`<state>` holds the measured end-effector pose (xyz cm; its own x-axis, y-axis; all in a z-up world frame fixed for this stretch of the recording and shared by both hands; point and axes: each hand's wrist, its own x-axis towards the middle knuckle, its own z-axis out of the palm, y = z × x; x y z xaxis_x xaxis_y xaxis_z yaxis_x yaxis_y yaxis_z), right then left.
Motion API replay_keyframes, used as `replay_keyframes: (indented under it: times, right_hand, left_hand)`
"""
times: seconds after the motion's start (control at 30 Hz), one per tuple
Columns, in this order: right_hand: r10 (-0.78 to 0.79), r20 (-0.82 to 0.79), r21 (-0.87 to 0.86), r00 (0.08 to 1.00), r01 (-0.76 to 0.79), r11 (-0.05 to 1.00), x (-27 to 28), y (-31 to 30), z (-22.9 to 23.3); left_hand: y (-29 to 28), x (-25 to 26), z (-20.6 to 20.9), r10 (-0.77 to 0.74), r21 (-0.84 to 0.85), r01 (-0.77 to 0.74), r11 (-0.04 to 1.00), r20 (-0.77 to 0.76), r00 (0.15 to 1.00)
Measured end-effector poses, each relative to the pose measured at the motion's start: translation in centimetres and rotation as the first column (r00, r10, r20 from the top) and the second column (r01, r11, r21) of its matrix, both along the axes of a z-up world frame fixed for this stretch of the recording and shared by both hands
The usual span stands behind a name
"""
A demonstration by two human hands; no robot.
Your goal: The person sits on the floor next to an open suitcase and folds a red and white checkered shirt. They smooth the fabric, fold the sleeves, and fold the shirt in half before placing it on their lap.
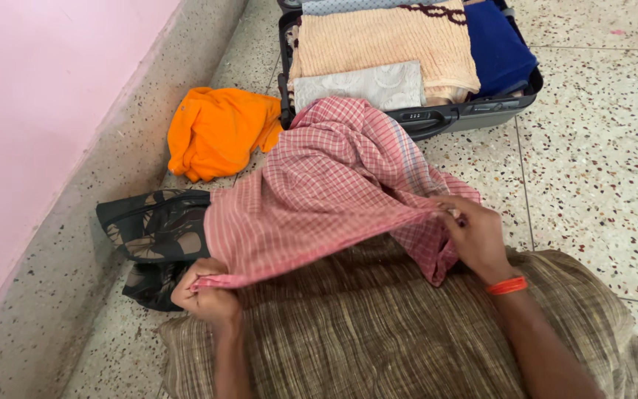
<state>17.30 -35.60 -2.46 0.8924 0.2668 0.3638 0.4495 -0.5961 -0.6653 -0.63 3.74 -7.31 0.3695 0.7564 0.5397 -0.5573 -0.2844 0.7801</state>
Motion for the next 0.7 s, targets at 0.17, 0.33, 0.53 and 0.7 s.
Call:
replay_keyframes:
  times: [0.17, 0.33, 0.53, 0.7]
  right_hand:
    - [0.08, 0.15, 0.008, 0.985, -0.082, 0.997, -0.1, 0.1, -1.3]
    - [-0.156, 0.098, 0.001, 0.983, 0.156, 0.988, 1.0, -0.9, -1.3]
    - [-0.181, 0.101, 0.015, 0.978, 0.18, 0.984, 1.4, -1.5, -1.8]
    - [-0.102, 0.186, -0.013, 0.977, 0.106, 0.994, 2.7, -1.6, -3.1]
  left_hand:
    - [0.1, -0.4, 1.1, -0.02, 0.318, 0.065, 0.946, -0.141, 0.99]
    - [-1.1, -0.8, 2.7, -0.044, 0.1, 0.086, 0.991, -0.369, 0.928]
    - [-0.9, -0.8, 6.0, -0.44, -0.039, 0.44, 0.897, -0.176, 0.881]
    - [-1.2, -3.4, 11.1, -0.788, 0.119, 0.802, 0.585, -0.152, 0.597]
